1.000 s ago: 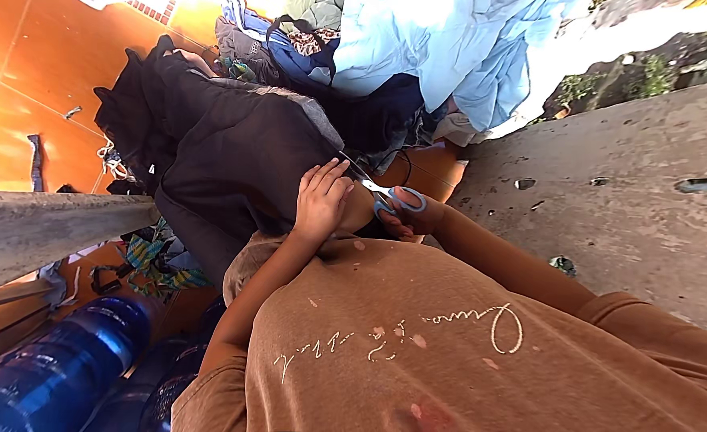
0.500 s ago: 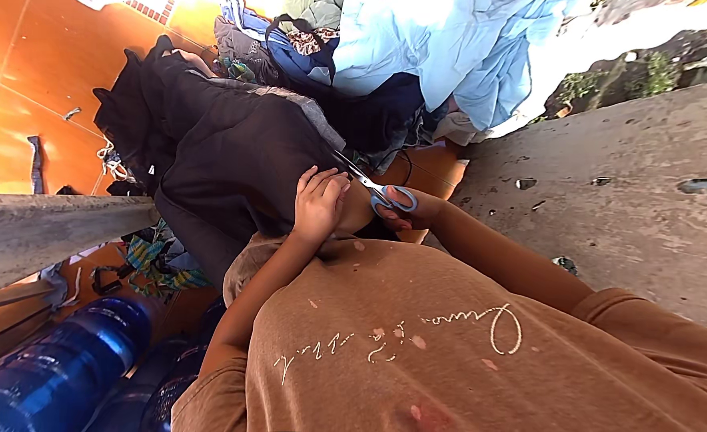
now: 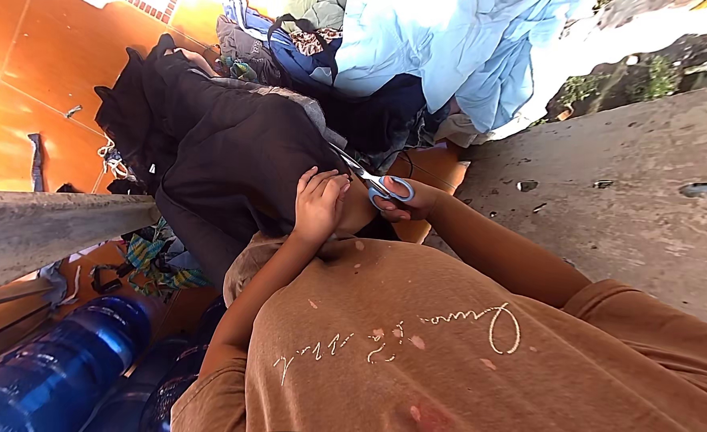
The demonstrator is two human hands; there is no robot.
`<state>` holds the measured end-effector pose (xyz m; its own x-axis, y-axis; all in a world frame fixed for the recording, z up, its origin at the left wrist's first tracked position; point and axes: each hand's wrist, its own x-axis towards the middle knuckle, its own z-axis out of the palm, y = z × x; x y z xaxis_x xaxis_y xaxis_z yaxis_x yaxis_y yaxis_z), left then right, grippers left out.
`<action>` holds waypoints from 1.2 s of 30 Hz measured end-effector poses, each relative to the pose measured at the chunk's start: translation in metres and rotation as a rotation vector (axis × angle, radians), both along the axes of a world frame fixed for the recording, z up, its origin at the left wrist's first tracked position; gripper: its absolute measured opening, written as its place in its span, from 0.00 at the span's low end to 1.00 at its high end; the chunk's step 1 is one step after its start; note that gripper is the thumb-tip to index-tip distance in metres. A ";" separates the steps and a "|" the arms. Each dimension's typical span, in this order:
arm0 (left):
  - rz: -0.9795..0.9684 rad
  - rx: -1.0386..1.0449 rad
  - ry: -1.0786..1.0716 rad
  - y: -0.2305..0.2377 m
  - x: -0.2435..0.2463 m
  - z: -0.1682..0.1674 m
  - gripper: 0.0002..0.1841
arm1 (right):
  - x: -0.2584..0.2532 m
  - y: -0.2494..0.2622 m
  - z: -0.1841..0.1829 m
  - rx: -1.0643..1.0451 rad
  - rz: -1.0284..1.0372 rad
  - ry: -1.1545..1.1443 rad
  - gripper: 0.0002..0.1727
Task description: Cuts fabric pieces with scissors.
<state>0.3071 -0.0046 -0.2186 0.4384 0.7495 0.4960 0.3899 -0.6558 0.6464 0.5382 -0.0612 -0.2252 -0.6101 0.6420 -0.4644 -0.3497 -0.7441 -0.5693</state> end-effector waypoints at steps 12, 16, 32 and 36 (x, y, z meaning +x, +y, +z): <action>-0.008 0.006 -0.023 0.001 0.000 -0.001 0.11 | -0.010 0.021 0.017 -0.043 0.012 -0.120 0.34; -0.008 0.008 -0.027 0.001 0.000 -0.001 0.11 | -0.009 0.019 0.015 -0.045 0.009 -0.107 0.33; -0.002 0.009 -0.030 0.001 0.001 0.000 0.11 | -0.010 0.033 0.011 -0.020 0.015 -0.101 0.32; -0.011 -0.001 -0.035 0.001 0.001 -0.001 0.11 | -0.009 0.035 0.009 -0.002 0.017 -0.059 0.32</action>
<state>0.3083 -0.0034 -0.2193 0.4290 0.7455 0.5101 0.3597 -0.6590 0.6605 0.5295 -0.0266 -0.2162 -0.5921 0.6311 -0.5011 -0.3030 -0.7505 -0.5873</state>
